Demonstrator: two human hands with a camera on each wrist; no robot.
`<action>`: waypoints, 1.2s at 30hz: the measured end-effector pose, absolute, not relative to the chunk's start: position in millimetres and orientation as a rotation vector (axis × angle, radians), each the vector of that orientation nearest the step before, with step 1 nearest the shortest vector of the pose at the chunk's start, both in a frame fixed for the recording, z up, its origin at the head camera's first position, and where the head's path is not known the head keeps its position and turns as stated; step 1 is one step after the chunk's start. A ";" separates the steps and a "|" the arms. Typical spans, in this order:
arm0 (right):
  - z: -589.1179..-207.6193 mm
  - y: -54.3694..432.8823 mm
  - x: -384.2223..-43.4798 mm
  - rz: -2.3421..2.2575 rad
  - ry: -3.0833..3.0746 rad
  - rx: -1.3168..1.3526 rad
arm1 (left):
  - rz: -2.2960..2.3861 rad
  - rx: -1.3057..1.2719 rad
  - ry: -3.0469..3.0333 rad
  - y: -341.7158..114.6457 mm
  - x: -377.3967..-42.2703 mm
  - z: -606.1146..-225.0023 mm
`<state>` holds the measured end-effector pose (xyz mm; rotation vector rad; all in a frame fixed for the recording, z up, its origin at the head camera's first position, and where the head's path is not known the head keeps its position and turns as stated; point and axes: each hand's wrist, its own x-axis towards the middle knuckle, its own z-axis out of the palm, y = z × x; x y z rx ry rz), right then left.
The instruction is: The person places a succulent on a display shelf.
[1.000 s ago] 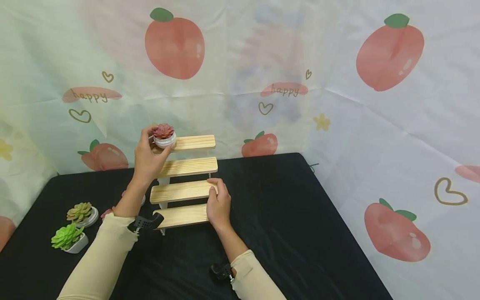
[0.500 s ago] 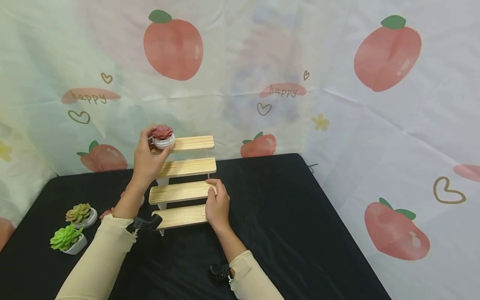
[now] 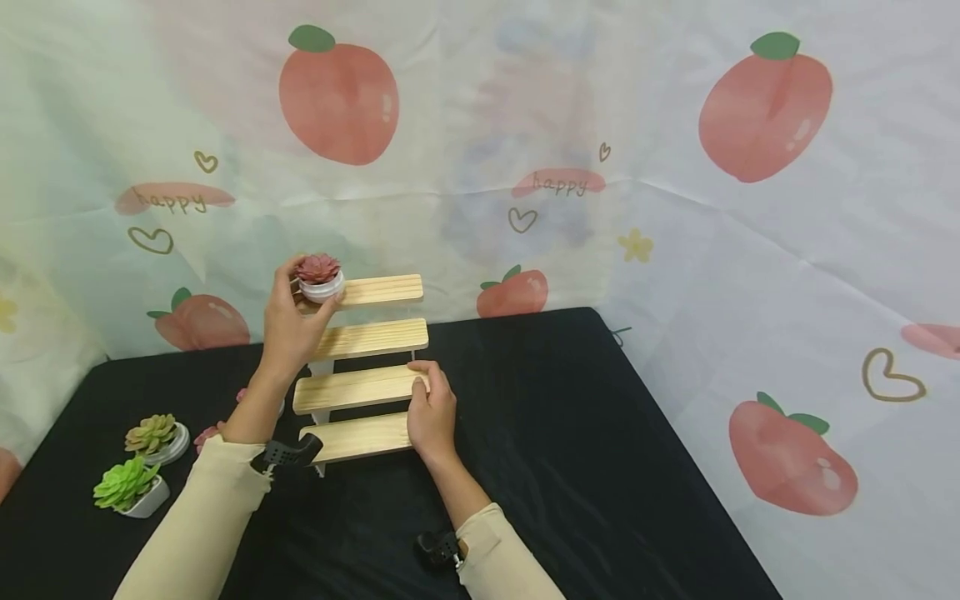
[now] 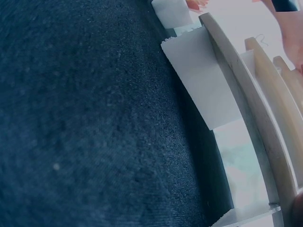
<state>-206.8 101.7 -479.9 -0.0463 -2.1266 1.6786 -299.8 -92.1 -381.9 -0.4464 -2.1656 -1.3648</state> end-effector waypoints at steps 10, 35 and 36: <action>-478.6 101.5 -208.6 1.678 -2.116 -0.041 | -1.402 -0.431 -2.149 -93.3 -299.3 -379.4; -478.1 102.4 -205.3 1.701 -2.122 -0.049 | -1.469 -0.334 -2.127 -124.7 -254.3 -402.7; -477.9 102.2 -205.3 1.695 -2.121 -0.050 | -1.462 -0.335 -2.137 -126.9 -250.6 -404.5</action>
